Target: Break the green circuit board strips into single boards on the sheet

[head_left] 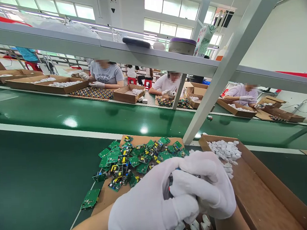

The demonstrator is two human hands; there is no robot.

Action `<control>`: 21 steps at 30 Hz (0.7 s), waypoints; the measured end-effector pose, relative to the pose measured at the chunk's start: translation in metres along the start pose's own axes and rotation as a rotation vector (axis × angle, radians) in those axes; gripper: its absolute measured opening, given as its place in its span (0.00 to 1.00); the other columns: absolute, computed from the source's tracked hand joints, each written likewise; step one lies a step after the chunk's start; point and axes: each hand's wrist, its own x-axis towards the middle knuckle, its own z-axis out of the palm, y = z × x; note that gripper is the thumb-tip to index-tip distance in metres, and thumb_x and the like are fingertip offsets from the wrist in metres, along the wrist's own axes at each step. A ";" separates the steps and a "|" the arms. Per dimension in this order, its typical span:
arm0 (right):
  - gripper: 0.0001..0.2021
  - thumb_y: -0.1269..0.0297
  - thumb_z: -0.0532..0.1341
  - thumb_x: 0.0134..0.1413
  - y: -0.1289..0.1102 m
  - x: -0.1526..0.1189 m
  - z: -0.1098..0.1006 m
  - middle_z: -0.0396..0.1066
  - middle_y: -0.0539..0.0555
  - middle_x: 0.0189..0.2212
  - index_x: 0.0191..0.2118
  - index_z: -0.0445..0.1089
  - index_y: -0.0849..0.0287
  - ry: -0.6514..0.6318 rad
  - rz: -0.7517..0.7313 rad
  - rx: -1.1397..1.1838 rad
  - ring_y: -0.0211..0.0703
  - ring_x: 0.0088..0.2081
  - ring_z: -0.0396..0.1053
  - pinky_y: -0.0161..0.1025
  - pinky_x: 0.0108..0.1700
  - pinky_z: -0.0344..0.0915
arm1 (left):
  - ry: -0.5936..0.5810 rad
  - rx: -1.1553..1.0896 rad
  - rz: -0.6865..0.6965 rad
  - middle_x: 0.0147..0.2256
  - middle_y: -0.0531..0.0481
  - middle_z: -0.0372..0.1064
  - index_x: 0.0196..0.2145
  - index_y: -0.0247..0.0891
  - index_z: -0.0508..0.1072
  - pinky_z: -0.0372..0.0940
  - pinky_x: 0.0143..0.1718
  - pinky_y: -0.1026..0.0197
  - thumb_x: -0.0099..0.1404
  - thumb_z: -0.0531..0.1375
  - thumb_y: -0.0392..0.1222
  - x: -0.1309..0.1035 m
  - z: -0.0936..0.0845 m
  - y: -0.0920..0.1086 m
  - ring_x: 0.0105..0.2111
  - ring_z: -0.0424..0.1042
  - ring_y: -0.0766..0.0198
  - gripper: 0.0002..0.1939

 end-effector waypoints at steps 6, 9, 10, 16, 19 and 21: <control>0.24 0.68 0.60 0.61 0.007 0.010 -0.003 0.70 0.54 0.34 0.62 0.59 0.51 -0.047 -0.076 0.154 0.43 0.35 0.68 0.41 0.35 0.71 | -0.017 0.049 0.051 0.33 0.53 0.61 0.30 0.37 0.64 0.57 0.36 0.64 0.53 0.53 0.25 0.002 -0.002 0.010 0.34 0.61 0.68 0.10; 0.27 0.64 0.58 0.64 0.012 0.014 -0.010 0.70 0.55 0.37 0.66 0.53 0.52 -0.224 -0.060 0.222 0.44 0.37 0.68 0.43 0.39 0.71 | -0.001 0.082 -0.011 0.27 0.57 0.55 0.27 0.38 0.60 0.55 0.31 0.65 0.49 0.58 0.26 0.002 -0.004 0.008 0.29 0.56 0.69 0.11; 0.25 0.63 0.59 0.64 0.012 0.014 -0.012 0.70 0.55 0.38 0.64 0.56 0.52 -0.270 -0.053 0.214 0.43 0.36 0.67 0.42 0.39 0.71 | 0.012 0.096 -0.049 0.25 0.58 0.52 0.26 0.38 0.59 0.53 0.29 0.65 0.49 0.58 0.26 0.001 -0.004 0.007 0.28 0.53 0.70 0.12; 0.18 0.53 0.60 0.62 0.008 0.011 -0.013 0.68 0.55 0.36 0.53 0.67 0.56 -0.224 -0.055 0.222 0.43 0.37 0.66 0.39 0.38 0.69 | 0.067 0.147 -0.084 0.28 0.58 0.52 0.28 0.38 0.58 0.50 0.27 0.67 0.56 0.51 0.27 -0.001 -0.001 0.005 0.26 0.50 0.73 0.08; 0.22 0.57 0.61 0.63 0.009 0.014 -0.011 0.69 0.56 0.36 0.58 0.62 0.60 -0.112 -0.070 0.267 0.44 0.38 0.66 0.41 0.39 0.70 | 0.004 0.084 -0.024 0.28 0.56 0.59 0.31 0.37 0.64 0.54 0.28 0.68 0.60 0.54 0.32 -0.002 -0.003 0.001 0.26 0.57 0.73 0.03; 0.22 0.60 0.60 0.63 0.010 0.016 -0.010 0.70 0.57 0.36 0.60 0.61 0.62 -0.066 -0.110 0.273 0.44 0.38 0.67 0.41 0.38 0.71 | -0.039 -0.006 -0.032 0.26 0.55 0.61 0.32 0.36 0.68 0.55 0.24 0.69 0.66 0.56 0.42 -0.003 -0.005 -0.005 0.23 0.59 0.73 0.07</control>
